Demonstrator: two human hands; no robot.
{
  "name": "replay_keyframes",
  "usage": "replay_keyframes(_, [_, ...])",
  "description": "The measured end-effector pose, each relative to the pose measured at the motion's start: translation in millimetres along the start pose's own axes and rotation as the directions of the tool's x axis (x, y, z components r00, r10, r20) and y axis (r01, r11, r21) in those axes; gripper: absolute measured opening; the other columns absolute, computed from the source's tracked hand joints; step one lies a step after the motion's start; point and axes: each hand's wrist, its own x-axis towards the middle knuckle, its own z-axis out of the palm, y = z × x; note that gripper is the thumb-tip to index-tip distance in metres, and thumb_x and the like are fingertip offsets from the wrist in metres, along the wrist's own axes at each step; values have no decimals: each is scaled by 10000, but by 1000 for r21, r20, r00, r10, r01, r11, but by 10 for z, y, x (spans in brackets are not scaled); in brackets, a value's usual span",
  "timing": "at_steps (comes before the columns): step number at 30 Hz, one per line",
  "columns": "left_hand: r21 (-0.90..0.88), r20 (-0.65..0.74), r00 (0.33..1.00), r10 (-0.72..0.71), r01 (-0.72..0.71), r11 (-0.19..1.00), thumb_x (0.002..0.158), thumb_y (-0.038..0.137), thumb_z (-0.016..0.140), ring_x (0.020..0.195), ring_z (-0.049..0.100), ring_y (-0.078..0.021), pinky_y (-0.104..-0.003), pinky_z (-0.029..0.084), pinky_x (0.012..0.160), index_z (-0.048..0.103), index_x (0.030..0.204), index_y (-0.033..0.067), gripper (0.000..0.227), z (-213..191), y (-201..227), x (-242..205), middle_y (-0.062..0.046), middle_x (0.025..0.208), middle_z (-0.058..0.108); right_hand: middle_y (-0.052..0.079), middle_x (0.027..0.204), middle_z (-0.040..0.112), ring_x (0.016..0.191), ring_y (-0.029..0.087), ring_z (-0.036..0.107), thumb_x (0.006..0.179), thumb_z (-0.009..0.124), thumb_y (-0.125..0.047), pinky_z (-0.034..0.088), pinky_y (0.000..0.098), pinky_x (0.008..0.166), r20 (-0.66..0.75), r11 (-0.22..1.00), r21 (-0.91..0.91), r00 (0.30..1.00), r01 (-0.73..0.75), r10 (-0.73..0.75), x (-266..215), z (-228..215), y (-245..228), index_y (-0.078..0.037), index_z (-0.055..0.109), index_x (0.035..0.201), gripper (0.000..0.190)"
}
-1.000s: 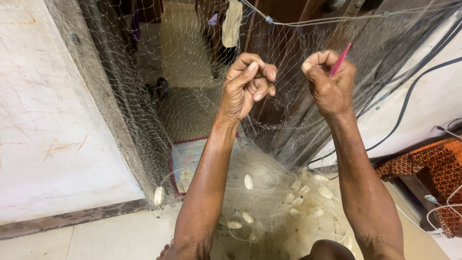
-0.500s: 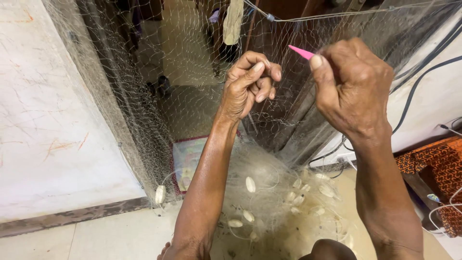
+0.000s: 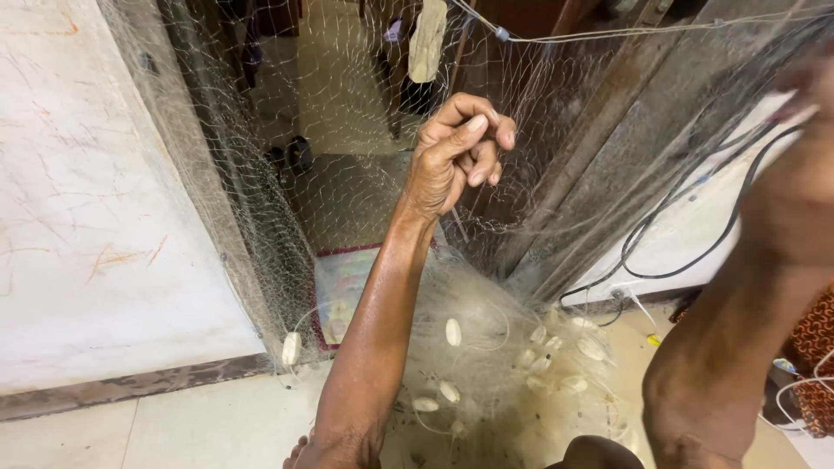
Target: Repairing a fine-mesh fishing net using a netting needle
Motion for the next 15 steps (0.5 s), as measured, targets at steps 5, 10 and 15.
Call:
replay_keyframes(5, [54, -6, 1000, 14, -14, 998, 989, 75, 525, 471, 463, -94, -240, 530, 531, 577, 1001, 33, 67, 56, 29, -3, -175, 931, 637, 223, 816, 631, 815, 303, 550, 884, 541, 86, 471, 445, 840, -157, 996, 55, 986, 73, -64, 685, 759, -1268, 126, 661, 885, 127])
replay_keyframes(10, [70, -35, 999, 17, -15, 997, 960, 81, 567, 473, 462, -88, -239, 516, 520, 598, 1005, 18, 83, 110, 53, -3, -135, 886, 647, 169, 856, 583, 760, 255, 522, 862, 572, 165, 453, 344, 652, 3, 999, 13, 999, 51, -51, 800, 743, -1416, 102, 617, 949, 116])
replay_keyframes(15, [110, -34, 999, 13, -10, 994, 953, 90, 563, 469, 452, -85, -237, 514, 521, 592, 982, 34, 70, 138, 101, -5, -130, 896, 631, 157, 861, 610, 764, 257, 541, 828, 605, 132, 443, 363, 647, 16, 997, -66, 999, 48, -47, 790, 715, -1390, 83, 633, 943, 128])
